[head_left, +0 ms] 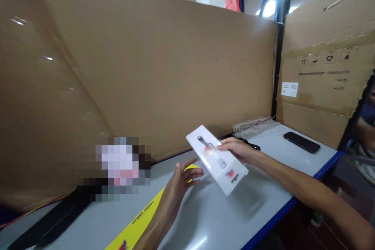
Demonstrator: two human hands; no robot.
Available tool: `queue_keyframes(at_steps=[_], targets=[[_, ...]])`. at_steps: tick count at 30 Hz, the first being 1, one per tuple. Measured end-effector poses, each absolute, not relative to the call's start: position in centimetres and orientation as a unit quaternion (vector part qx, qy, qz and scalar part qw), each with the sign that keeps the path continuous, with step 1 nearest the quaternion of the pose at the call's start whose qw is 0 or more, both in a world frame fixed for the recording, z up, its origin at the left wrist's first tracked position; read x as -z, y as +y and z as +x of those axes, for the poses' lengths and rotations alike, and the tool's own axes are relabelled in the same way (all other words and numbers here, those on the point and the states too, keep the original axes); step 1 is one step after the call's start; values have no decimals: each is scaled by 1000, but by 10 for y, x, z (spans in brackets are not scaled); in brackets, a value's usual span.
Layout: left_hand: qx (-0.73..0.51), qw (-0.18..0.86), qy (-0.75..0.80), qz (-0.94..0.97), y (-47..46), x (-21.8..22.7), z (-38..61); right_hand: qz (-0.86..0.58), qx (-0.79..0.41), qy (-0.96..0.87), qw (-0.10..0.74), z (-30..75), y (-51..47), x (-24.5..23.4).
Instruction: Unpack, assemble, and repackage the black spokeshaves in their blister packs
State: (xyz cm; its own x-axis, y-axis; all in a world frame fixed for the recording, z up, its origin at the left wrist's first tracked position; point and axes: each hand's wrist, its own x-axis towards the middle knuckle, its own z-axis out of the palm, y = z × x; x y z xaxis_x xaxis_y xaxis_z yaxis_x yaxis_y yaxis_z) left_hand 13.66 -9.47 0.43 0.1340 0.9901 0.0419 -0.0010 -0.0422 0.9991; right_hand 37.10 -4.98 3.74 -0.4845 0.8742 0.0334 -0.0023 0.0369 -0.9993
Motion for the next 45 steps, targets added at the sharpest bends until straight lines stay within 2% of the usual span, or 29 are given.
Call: queue_keyframes(at_steps=[1, 2, 3, 5, 7, 9, 10, 20, 25, 32, 37, 40, 45], targets=[[-454, 459, 488, 588, -94, -6, 133, -366, -579, -626, 373, 391, -50, -44], [-417, 374, 526, 640, -94, -9, 130, -399, -509, -671, 363, 412, -52, -50], [-364, 271, 558, 695, -95, -12, 126, -431, -415, -717, 358, 434, -55, -56], [-224, 89, 588, 772, -97, -16, 116, -460, -354, -730, 360, 478, -61, -66], [-100, 16, 605, 789, -99, -16, 102, -505, -248, -753, 341, 519, -67, -71], [-33, 23, 625, 780, -100, -10, 88, -554, -138, -769, 290, 555, -72, -71], [-16, 40, 635, 771, -101, -6, 81, -567, -123, -769, 267, 570, -74, -70], [-7, 107, 642, 759, -91, -8, 46, -568, -204, -771, 203, 619, -70, -37], [1, 95, 662, 743, -84, 2, 45, -575, -195, -775, 177, 618, -49, -24], [19, 79, 663, 745, -92, -18, 56, -663, -73, -733, 134, 610, -26, -12], [-27, 96, 650, 754, -85, -9, 42, -732, 50, -667, 125, 609, -7, -22], [-27, 86, 649, 756, -81, -1, 38, -725, 91, -674, 108, 606, 10, -31], [-16, 73, 648, 758, -81, 0, 39, -675, 92, -730, 54, 586, 43, -36]])
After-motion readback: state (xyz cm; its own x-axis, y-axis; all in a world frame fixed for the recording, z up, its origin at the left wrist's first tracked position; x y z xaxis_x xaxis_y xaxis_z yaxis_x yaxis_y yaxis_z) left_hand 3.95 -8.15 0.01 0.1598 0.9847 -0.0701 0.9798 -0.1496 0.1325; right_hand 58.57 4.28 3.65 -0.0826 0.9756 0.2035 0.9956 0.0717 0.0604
